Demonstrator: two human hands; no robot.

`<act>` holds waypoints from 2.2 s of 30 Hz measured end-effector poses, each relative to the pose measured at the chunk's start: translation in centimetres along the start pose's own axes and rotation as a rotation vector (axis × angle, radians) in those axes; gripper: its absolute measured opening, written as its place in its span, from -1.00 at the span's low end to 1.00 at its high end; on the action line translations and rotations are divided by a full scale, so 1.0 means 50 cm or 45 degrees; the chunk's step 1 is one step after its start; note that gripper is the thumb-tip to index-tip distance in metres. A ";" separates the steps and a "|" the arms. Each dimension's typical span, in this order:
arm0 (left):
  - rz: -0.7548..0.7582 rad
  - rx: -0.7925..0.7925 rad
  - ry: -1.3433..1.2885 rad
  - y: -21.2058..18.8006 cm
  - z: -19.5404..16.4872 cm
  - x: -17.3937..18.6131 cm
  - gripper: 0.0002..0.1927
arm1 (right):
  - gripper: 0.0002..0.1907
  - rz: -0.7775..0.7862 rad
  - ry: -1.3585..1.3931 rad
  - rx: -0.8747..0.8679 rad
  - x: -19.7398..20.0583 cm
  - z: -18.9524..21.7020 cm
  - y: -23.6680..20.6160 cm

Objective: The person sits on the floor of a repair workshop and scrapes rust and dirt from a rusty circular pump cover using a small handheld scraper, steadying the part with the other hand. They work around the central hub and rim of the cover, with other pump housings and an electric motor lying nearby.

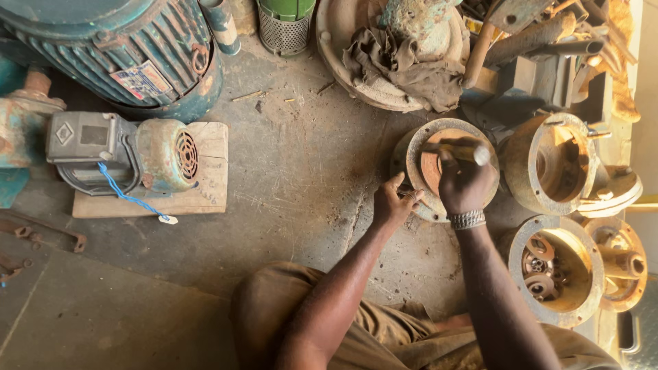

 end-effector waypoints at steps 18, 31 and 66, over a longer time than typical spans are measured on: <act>0.031 -0.061 -0.033 -0.010 -0.014 0.004 -0.26 | -0.93 -0.099 0.083 0.137 0.008 0.067 0.015; -0.004 -0.099 0.015 -0.010 -0.024 0.012 -0.28 | -0.83 0.208 -0.145 -0.145 -0.047 -0.108 -0.056; 0.052 0.045 -0.014 -0.009 -0.015 0.002 -0.28 | -0.69 0.163 -0.110 -0.102 -0.029 -0.006 -0.046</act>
Point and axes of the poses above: each hand's wrist, its own y-axis towards the middle knuckle, its own x-axis out of the back of the hand, z = x × y, the point moved 10 cm from there along y, towards the middle knuckle, and after that the axes turned 13 degrees about -z, right-handed, at the moved point
